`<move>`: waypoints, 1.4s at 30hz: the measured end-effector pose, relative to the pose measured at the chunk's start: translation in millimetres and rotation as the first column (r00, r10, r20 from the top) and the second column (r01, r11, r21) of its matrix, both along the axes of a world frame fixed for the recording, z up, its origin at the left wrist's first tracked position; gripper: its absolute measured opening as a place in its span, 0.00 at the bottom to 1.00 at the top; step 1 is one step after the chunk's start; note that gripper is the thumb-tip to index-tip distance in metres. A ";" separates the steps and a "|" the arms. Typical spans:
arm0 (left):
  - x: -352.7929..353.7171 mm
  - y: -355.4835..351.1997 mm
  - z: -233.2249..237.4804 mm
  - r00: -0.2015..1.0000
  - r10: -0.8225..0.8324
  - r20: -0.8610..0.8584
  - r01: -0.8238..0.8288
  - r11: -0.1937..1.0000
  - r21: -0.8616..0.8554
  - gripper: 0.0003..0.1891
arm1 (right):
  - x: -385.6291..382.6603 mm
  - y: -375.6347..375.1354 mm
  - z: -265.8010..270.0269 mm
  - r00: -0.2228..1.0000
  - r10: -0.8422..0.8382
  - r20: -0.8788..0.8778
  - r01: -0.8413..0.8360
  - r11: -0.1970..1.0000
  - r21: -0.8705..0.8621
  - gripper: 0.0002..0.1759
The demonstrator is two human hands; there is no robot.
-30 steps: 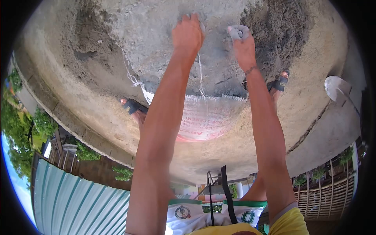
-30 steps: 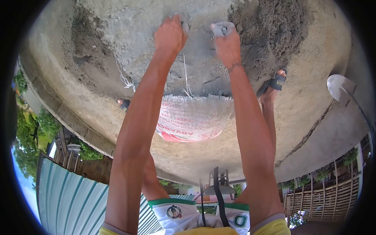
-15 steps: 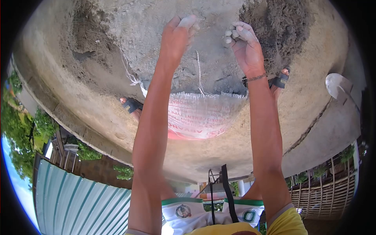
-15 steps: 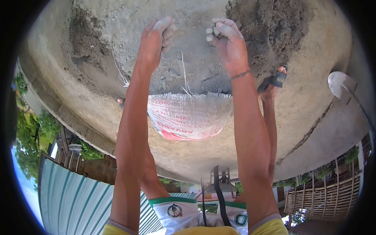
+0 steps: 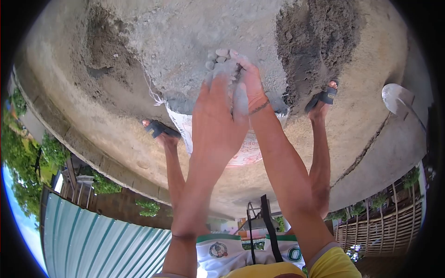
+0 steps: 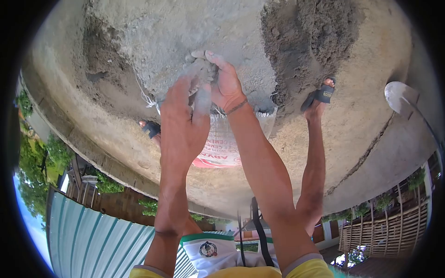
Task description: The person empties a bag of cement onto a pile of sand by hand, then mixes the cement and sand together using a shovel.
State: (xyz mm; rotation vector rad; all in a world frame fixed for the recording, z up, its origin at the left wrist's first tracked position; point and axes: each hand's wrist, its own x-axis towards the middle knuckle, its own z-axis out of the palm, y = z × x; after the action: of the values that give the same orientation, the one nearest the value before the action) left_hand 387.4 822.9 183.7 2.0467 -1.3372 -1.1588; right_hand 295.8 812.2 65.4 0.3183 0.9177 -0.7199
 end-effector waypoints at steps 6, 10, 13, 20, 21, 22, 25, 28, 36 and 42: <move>3.6 -14.4 -74.8 0.968 0.250 -0.001 -0.250 0.968 -0.001 0.13 | -35.8 0.4 -7.7 0.972 -0.016 -0.235 0.018 1.000 0.007 0.14; -47.9 -36.5 -145.1 0.970 -0.227 0.083 0.232 0.972 -0.046 0.14 | -92.9 -8.6 1.4 0.971 0.074 -0.228 -0.094 0.992 -0.080 0.14; -64.8 -52.3 -169.5 0.794 -0.557 0.244 0.568 0.823 0.033 0.14 | -124.9 -20.5 5.3 0.921 0.113 -0.373 -0.140 0.989 -0.046 0.16; -73.0 -49.5 -175.2 0.642 -0.704 0.304 0.688 0.704 0.178 0.13 | -140.9 -18.6 -1.4 0.901 0.156 -0.406 -0.167 0.986 0.007 0.17; -72.6 -49.2 -173.8 0.666 -0.678 0.310 0.666 0.728 0.162 0.12 | -137.4 -20.0 1.6 0.901 0.099 -0.421 -0.112 0.994 -0.005 0.17; -72.5 -48.4 -170.5 0.689 -0.653 0.314 0.644 0.751 0.148 0.11 | -135.1 -20.4 3.0 0.899 0.043 -0.436 -0.056 0.998 -0.017 0.16; -68.0 -45.9 -146.6 0.810 -0.513 0.284 0.521 0.852 0.052 0.10 | -128.2 -17.9 2.9 0.882 0.157 -0.445 -0.205 0.977 -0.061 0.14; -58.9 -43.9 -118.4 0.938 -0.301 0.171 0.293 0.954 0.068 0.11 | -130.1 -26.8 1.3 0.828 0.249 -0.503 -0.315 0.948 -0.050 0.13; -74.0 -29.5 -41.5 0.953 -0.274 0.128 0.293 0.942 -0.163 0.14 | -106.6 -22.0 3.0 0.989 0.030 -0.142 -0.020 0.997 0.072 0.14; -24.5 -12.7 -37.2 0.979 0.018 0.202 0.009 0.991 -0.130 0.15 | -134.0 -90.2 2.4 0.957 -0.276 -0.087 0.268 0.959 -0.097 0.15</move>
State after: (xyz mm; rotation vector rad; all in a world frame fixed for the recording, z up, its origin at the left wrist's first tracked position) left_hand 362.9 810.3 146.5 2.1151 -1.4605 -0.8542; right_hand 161.8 722.0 67.7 0.3406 0.9444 -1.0336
